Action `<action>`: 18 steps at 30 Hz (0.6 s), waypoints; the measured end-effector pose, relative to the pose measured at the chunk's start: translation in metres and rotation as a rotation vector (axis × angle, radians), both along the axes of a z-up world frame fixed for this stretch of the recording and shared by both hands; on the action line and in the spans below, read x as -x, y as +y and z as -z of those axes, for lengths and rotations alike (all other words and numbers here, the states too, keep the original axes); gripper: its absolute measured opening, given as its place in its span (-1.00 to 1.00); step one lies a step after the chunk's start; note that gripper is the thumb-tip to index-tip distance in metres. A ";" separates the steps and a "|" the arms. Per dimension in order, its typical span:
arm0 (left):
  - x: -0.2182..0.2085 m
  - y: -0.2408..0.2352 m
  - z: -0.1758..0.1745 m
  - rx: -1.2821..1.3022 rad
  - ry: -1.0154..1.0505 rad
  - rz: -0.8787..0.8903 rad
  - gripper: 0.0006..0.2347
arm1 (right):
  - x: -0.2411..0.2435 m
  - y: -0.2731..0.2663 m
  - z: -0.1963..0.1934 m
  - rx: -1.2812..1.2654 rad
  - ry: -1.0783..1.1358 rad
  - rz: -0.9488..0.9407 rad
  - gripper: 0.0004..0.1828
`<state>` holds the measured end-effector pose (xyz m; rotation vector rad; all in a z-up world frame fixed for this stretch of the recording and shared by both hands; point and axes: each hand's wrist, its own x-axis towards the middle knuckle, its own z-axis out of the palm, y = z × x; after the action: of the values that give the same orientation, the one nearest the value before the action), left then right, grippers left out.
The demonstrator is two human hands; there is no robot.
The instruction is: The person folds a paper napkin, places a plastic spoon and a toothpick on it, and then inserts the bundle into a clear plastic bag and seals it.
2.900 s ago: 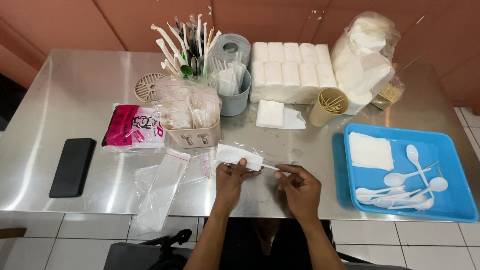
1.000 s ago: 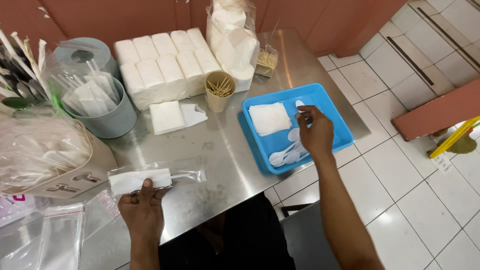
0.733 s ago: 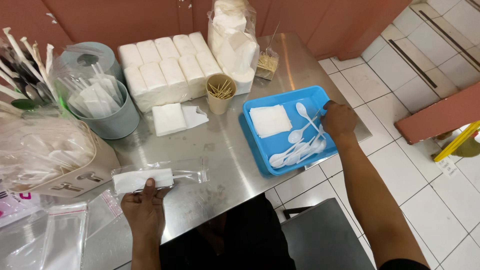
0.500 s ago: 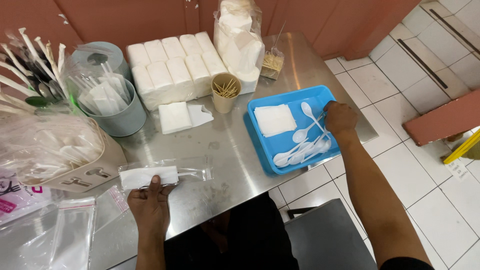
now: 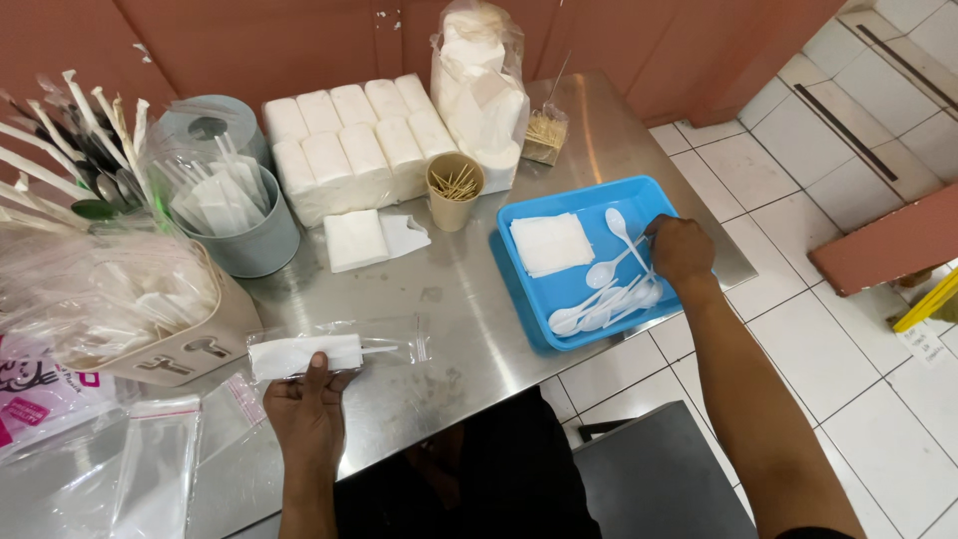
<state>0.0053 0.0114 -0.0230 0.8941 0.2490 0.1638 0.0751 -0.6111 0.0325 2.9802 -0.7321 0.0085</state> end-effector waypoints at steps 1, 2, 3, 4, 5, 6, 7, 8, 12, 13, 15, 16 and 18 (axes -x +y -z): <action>0.000 0.000 0.000 0.002 -0.004 0.002 -0.81 | -0.002 -0.006 0.007 0.002 -0.004 0.002 -0.67; -0.001 -0.001 0.000 0.002 0.003 -0.009 -0.78 | -0.004 -0.011 0.013 -0.026 -0.029 -0.022 -0.59; 0.000 0.000 0.000 0.000 0.011 -0.017 -0.73 | -0.004 -0.016 0.022 -0.057 -0.052 -0.043 -0.51; 0.001 -0.001 0.000 -0.001 0.008 -0.013 -0.73 | 0.000 -0.012 0.020 -0.057 -0.055 -0.039 -0.51; 0.001 -0.001 -0.002 -0.013 0.009 -0.007 -0.82 | 0.001 -0.008 0.017 -0.088 -0.103 -0.060 -0.56; 0.001 0.000 -0.004 -0.025 0.010 -0.002 -0.82 | 0.002 -0.003 0.014 -0.119 -0.150 -0.081 -0.59; 0.002 0.000 -0.003 -0.026 0.002 -0.003 -0.82 | 0.004 0.004 0.010 -0.120 -0.157 -0.082 -0.59; 0.002 0.000 -0.002 -0.014 0.017 -0.007 -0.79 | 0.006 0.012 0.006 -0.117 -0.287 -0.125 -0.64; 0.002 0.001 0.004 -0.022 -0.009 -0.007 -0.85 | 0.011 0.041 -0.017 -0.234 -0.559 -0.203 -0.73; 0.002 0.000 0.008 -0.020 -0.015 0.000 -0.85 | 0.015 0.056 -0.029 -0.230 -0.566 -0.198 -0.73; 0.001 0.001 0.017 -0.019 0.024 -0.048 -0.70 | 0.022 0.086 -0.050 -0.412 -0.610 -0.117 -0.81; -0.001 -0.001 0.015 -0.018 0.019 -0.044 -0.70 | 0.027 0.098 -0.053 -0.409 -0.615 -0.115 -0.81; 0.000 0.000 0.011 -0.017 0.005 -0.027 -0.79 | 0.030 0.126 -0.057 -0.517 -0.768 -0.260 -0.86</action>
<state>0.0057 0.0118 -0.0337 0.9087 0.2646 0.1886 0.0453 -0.4854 0.0891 3.5240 -0.4093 1.2012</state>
